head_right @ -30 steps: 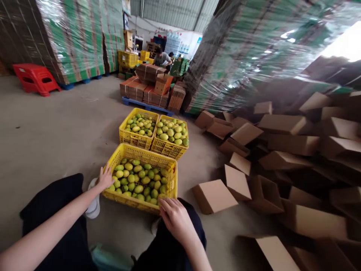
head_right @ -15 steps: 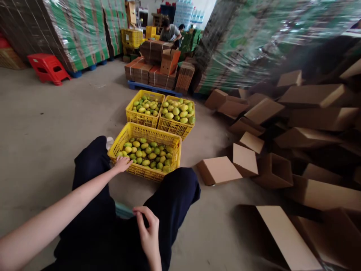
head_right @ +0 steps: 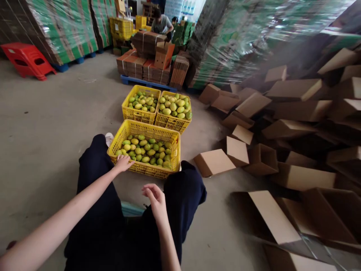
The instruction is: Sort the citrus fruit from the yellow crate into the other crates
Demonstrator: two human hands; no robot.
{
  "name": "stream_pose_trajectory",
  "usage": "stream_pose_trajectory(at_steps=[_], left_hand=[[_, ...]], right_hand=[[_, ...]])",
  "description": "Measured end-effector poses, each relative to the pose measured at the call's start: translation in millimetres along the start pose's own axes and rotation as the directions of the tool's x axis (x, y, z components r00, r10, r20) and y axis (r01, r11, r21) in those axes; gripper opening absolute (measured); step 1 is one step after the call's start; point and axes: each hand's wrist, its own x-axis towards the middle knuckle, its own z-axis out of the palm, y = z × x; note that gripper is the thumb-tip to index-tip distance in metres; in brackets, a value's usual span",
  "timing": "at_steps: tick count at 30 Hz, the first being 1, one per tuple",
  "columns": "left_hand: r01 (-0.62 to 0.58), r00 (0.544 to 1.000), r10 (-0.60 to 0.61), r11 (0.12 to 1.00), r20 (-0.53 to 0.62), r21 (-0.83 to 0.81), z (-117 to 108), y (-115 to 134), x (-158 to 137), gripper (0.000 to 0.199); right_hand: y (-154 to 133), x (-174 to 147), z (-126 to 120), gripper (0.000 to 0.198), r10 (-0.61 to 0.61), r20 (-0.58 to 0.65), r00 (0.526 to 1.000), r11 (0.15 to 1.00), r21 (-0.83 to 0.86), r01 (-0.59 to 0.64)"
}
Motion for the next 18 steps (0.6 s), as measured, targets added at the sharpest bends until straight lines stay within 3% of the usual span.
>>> stream_pose_trajectory(at_steps=[5,14,18], left_hand=[[0.010,1.000,-0.010,1.000,-0.005,-0.001,-1.6,7.5,0.7,0.050],[0.067,0.998,-0.067,0.998,-0.002,-0.005,6.5,15.6,1.7,0.042],[0.083,0.979,-0.071,0.995,0.193,-0.053,-4.5,3.8,32.2,0.044]], right_hand=[[-2.4,14.6,-1.3,0.028,0.032,0.058,0.998,0.997,-0.070,-0.028],[27.7,82.4,-14.4,0.025,0.087,0.148,0.985,0.978,-0.199,-0.056],[6.3,130.2,-11.4,0.019,0.043,0.255,0.966,0.935,-0.350,0.050]])
